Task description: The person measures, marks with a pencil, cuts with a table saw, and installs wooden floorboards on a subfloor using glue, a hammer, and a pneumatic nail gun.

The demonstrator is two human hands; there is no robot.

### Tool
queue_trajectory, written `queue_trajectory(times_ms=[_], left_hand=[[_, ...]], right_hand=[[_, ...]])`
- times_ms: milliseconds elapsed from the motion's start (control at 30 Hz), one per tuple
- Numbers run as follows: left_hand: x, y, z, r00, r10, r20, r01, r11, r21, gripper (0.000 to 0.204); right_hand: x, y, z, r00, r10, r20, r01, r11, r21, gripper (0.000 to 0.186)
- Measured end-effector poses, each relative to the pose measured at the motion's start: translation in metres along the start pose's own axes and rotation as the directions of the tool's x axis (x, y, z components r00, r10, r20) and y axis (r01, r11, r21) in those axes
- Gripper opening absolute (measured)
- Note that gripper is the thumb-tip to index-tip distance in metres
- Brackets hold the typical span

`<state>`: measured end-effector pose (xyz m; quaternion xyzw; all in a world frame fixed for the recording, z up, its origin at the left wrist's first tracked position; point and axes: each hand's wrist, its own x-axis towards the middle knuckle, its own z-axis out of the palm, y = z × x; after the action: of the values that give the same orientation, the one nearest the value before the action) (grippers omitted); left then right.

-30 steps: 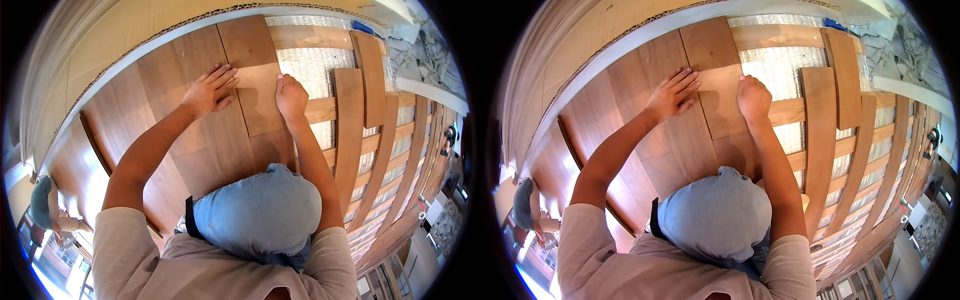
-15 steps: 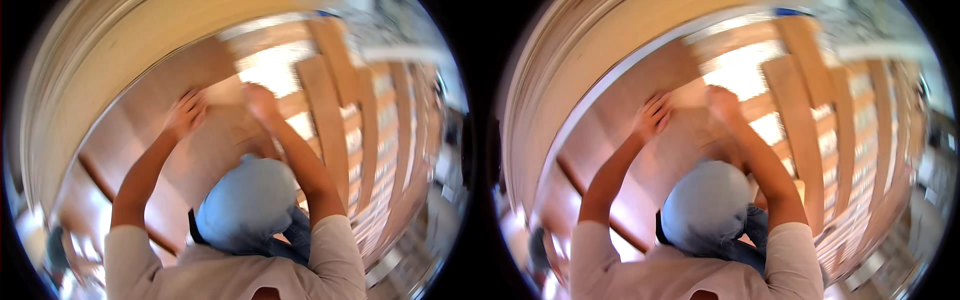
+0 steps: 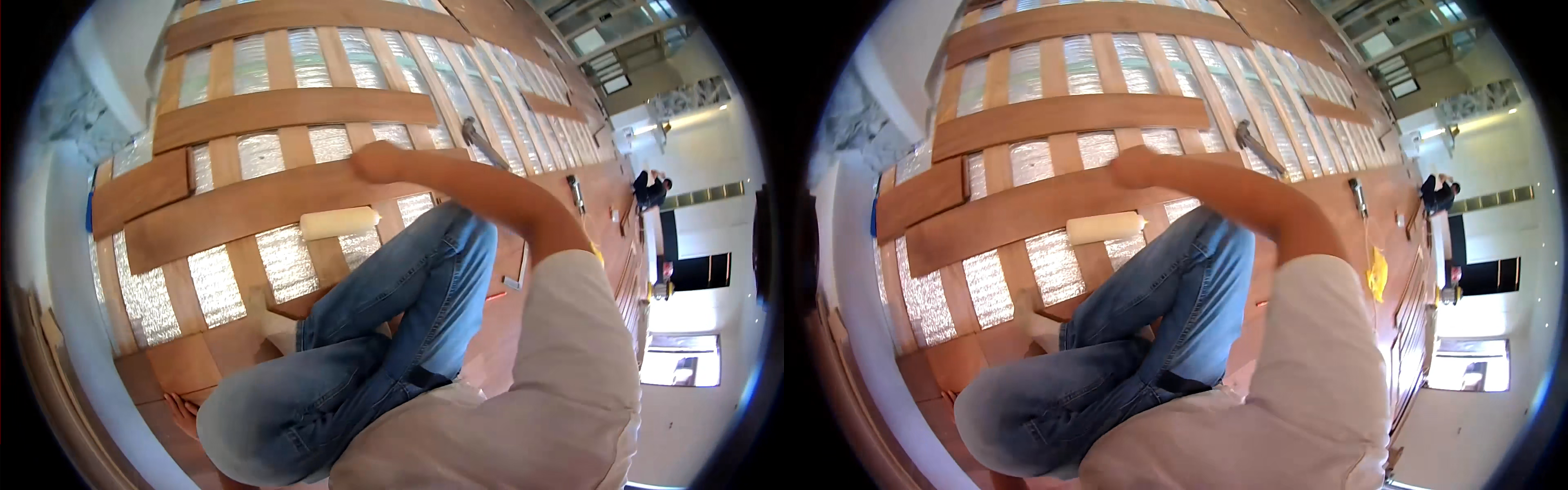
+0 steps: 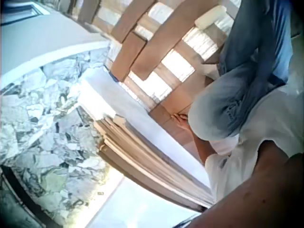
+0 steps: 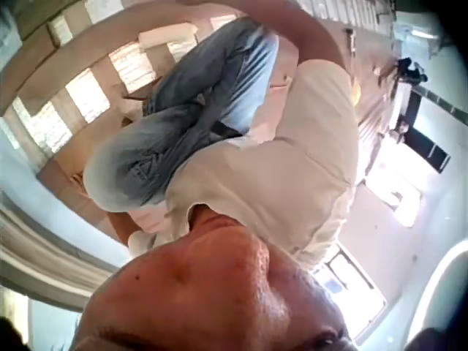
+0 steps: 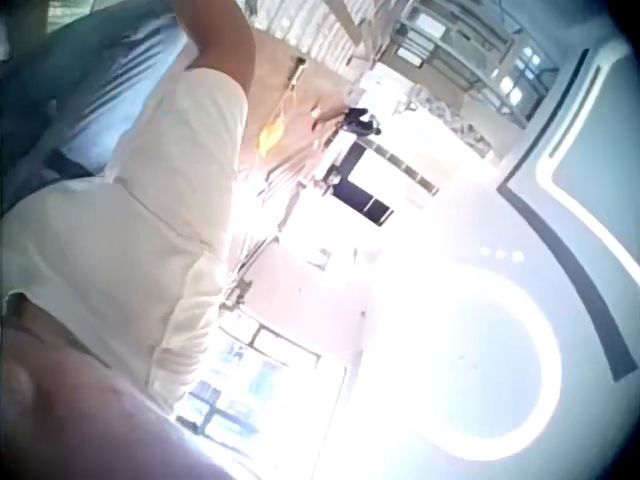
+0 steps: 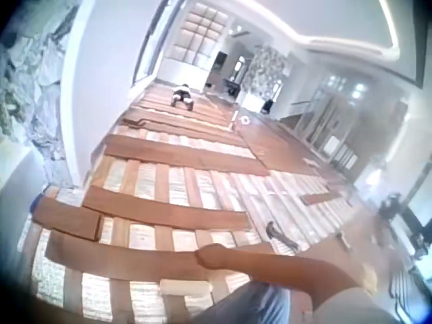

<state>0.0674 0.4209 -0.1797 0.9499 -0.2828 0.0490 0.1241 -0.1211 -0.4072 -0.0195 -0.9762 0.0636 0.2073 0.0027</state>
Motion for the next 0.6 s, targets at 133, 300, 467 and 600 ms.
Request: queue_trajectory(times_ms=[133,300,467,600], left_hand=[[-0.003,0.010,-0.017,0.997,-0.081,0.007,0.079,0.987,0.143,0.045],[0.006,0.038,-0.012,0.989,-0.139,0.056,0.120,0.961,0.249,0.046],[-0.012,0.028,0.005,0.990,-0.080,0.113,0.043,0.953,0.299,0.049],[0.028,0.032,-0.007,0.956,-0.180,0.232,0.063,0.897,0.437,0.047]], right_hand=[[-0.124,0.128,0.053,0.821,0.568,0.057,-0.569,0.805,0.168,0.033],[-0.224,0.272,0.192,0.581,0.813,-0.036,-0.792,0.575,0.206,0.040],[-0.309,0.380,0.276,0.535,0.831,-0.154,-0.765,0.554,0.328,0.074],[-0.322,0.447,0.303,0.592,0.775,-0.219,-0.805,0.578,-0.133,0.102]])
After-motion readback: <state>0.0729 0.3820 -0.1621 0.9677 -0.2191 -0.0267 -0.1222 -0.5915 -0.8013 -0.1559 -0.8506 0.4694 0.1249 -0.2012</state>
